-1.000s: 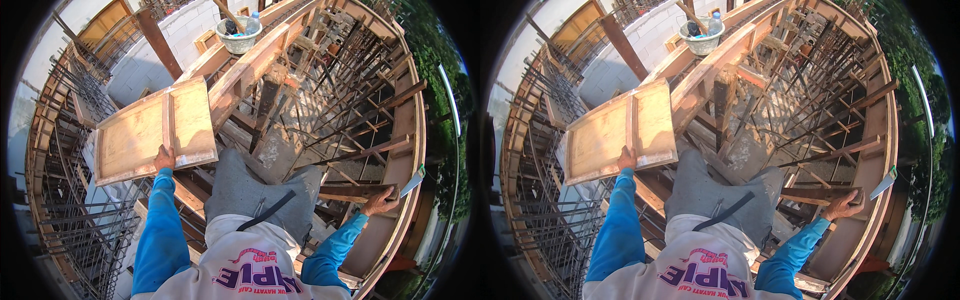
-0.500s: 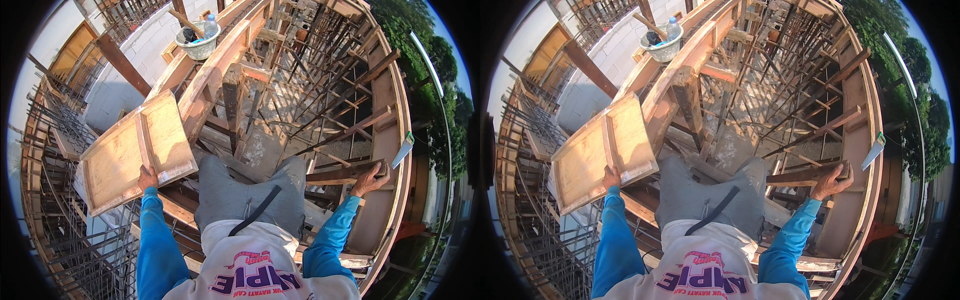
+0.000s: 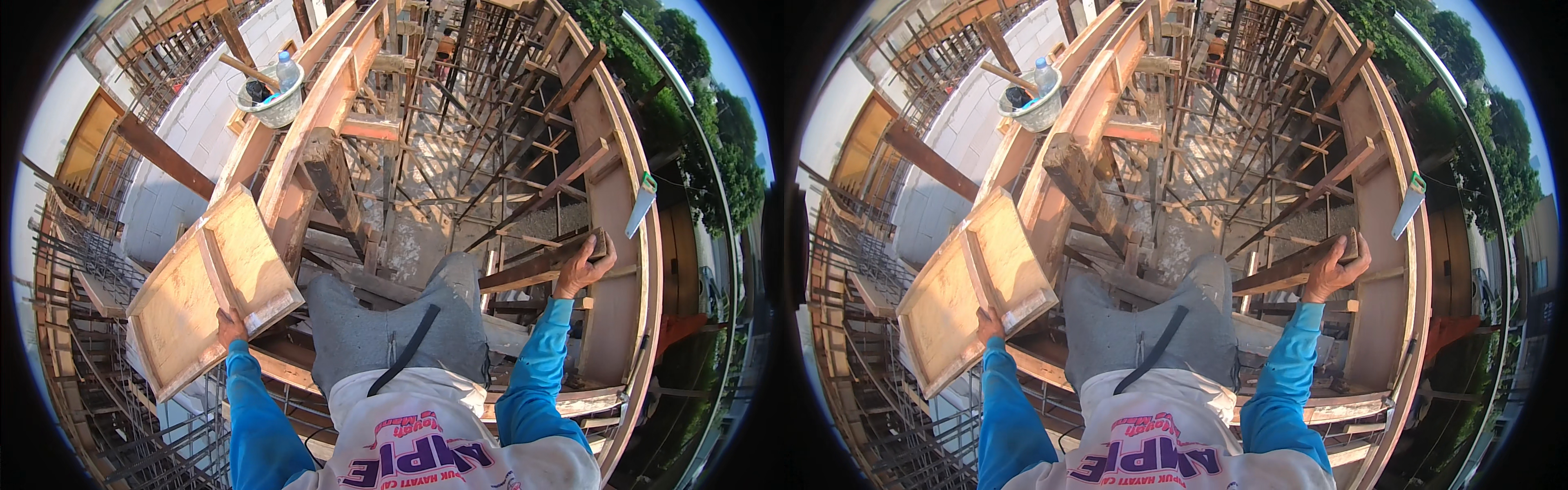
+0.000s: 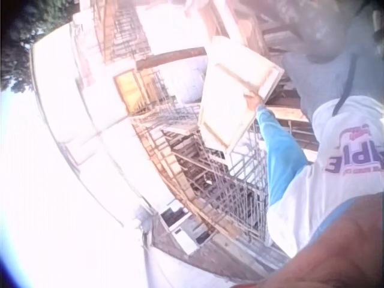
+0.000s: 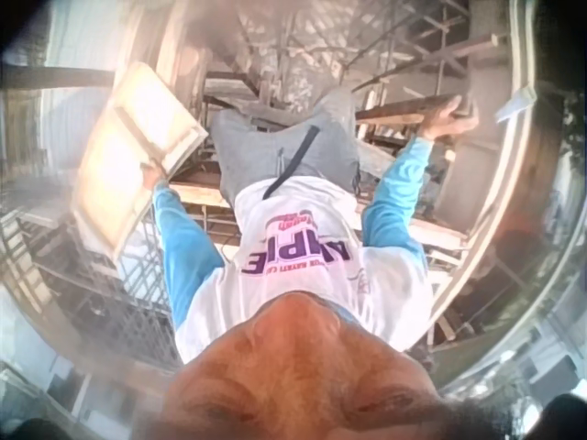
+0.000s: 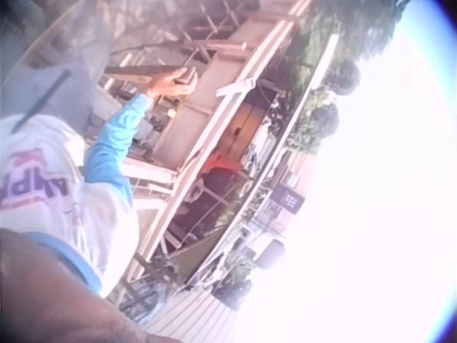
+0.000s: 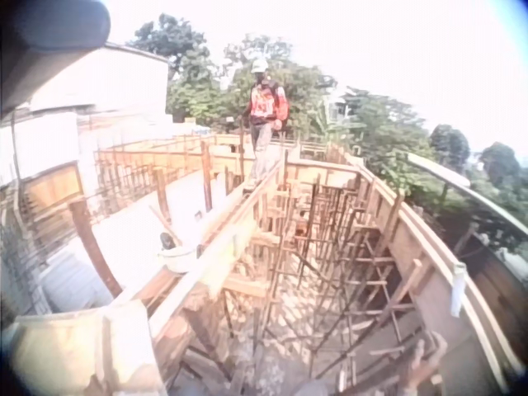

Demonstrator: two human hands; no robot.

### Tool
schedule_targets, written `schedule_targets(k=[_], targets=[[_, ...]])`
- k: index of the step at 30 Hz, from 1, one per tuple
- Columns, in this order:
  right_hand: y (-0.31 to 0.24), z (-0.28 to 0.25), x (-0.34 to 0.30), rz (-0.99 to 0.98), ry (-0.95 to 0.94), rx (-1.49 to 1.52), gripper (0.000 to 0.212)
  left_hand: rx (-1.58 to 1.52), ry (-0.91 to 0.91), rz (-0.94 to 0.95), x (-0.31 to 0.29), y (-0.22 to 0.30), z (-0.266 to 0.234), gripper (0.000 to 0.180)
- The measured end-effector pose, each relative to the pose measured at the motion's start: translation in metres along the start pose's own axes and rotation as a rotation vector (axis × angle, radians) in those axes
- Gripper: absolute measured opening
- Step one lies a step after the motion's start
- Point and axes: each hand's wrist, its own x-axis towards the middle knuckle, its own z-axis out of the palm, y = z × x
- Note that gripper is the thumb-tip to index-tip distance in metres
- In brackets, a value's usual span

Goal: The person nails wooden boards into place with a hammer to create a formwork structure and later repositions a large wooden panel.

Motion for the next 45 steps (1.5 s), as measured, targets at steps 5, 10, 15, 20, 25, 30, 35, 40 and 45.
schedule_targets(k=[5, 10, 15, 20, 25, 30, 35, 40, 45], targets=[[0.003, -0.001, 0.000, -0.065, -0.005, -0.076, 0.033, -0.005, 0.022, 0.003, 0.005, -0.008, 0.002, 0.063], [0.007, -0.003, 0.001, -0.073, -0.011, -0.071, 0.034, -0.002, 0.016, 0.000, 0.002, -0.002, 0.004, 0.061], [0.005, -0.002, 0.001, -0.069, -0.007, -0.078, 0.034, 0.003, 0.006, -0.014, 0.008, -0.011, 0.008, 0.062], [0.003, -0.001, 0.001, -0.039, -0.002, -0.022, 0.032, -0.022, 0.005, -0.031, 0.004, -0.003, 0.003, 0.062], [0.003, -0.002, 0.002, -0.060, 0.005, -0.042, 0.033, -0.013, 0.031, -0.023, 0.001, 0.000, 0.002, 0.062], [0.002, -0.002, 0.002, -0.056, 0.004, -0.049, 0.033, 0.002, 0.024, -0.023, 0.000, 0.001, 0.000, 0.062], [-0.001, -0.002, 0.002, -0.072, 0.000, -0.064, 0.033, -0.001, 0.041, -0.010, 0.003, -0.005, 0.004, 0.062], [0.001, -0.002, 0.002, -0.066, 0.000, -0.054, 0.033, 0.016, 0.043, -0.007, 0.003, -0.004, 0.004, 0.061], [0.002, -0.001, 0.002, -0.077, 0.010, -0.057, 0.033, 0.016, 0.031, -0.017, 0.002, -0.002, 0.005, 0.060]])
